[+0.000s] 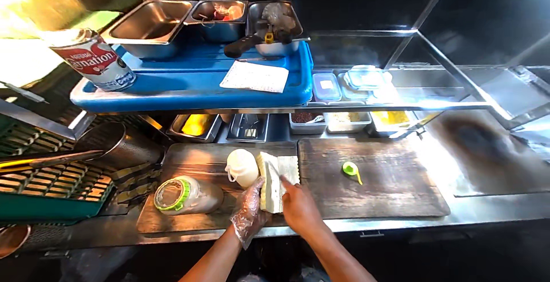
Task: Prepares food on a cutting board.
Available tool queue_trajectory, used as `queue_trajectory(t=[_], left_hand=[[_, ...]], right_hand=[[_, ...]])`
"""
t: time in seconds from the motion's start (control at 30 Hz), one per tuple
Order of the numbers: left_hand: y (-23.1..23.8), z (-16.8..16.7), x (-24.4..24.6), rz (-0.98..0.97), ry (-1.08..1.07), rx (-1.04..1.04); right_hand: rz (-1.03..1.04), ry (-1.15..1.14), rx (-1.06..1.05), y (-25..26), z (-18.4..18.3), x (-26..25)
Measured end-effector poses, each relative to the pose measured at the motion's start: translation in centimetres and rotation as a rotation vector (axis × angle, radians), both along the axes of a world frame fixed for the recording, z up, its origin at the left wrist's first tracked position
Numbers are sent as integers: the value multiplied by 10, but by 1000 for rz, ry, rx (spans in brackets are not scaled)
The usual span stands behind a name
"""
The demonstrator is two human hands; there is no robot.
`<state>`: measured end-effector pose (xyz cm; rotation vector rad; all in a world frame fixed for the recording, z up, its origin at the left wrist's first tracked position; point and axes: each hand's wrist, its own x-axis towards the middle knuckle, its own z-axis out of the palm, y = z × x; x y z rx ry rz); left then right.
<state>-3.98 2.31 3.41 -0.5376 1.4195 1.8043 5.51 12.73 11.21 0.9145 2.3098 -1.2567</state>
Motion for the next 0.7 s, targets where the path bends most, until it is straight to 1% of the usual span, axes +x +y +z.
queue_trajectory(t=[0.07,0.1,0.13,0.17,0.2,0.23,0.27,0.3,0.33,0.37,0.43,0.5,0.57,0.63,0.7], left_hand=[[6,5,0,6,47,-129],[6,5,-1,11,59,-161],[5,2,-1,21,55,-144],[3,0,-1,27,44,-89],[2,-2,0,33,38,-36],[3,-4,1,44,40,4],[3,-5,2,47,46,37],[6,-4,4,55,50,52],[8,-3,5,67,49,60],[9,-1,5,77,44,51],[11,3,5,93,43,30],[12,5,8,119,31,51],[10,9,13,129,47,110],[-3,8,23,112,94,204],[-24,13,40,78,110,153]], right_hand=[[90,-51,-9,-12,-5,-3],[114,-56,-30,-11,-2,1],[89,-22,-72,-6,2,8],[11,42,-139,4,2,16],[-120,103,-254,13,-3,20],[-315,160,-449,18,-9,20],[-519,177,-689,21,-15,16],[-676,143,-897,23,-22,12],[-786,75,-1046,22,-29,9],[-843,9,-1146,22,-33,10],[-851,-28,-1267,24,-36,28],[-788,86,-1333,32,-35,55],[-693,226,-1339,40,-35,75],[-625,318,-1305,48,-33,84],[-585,381,-1259,55,-28,91]])
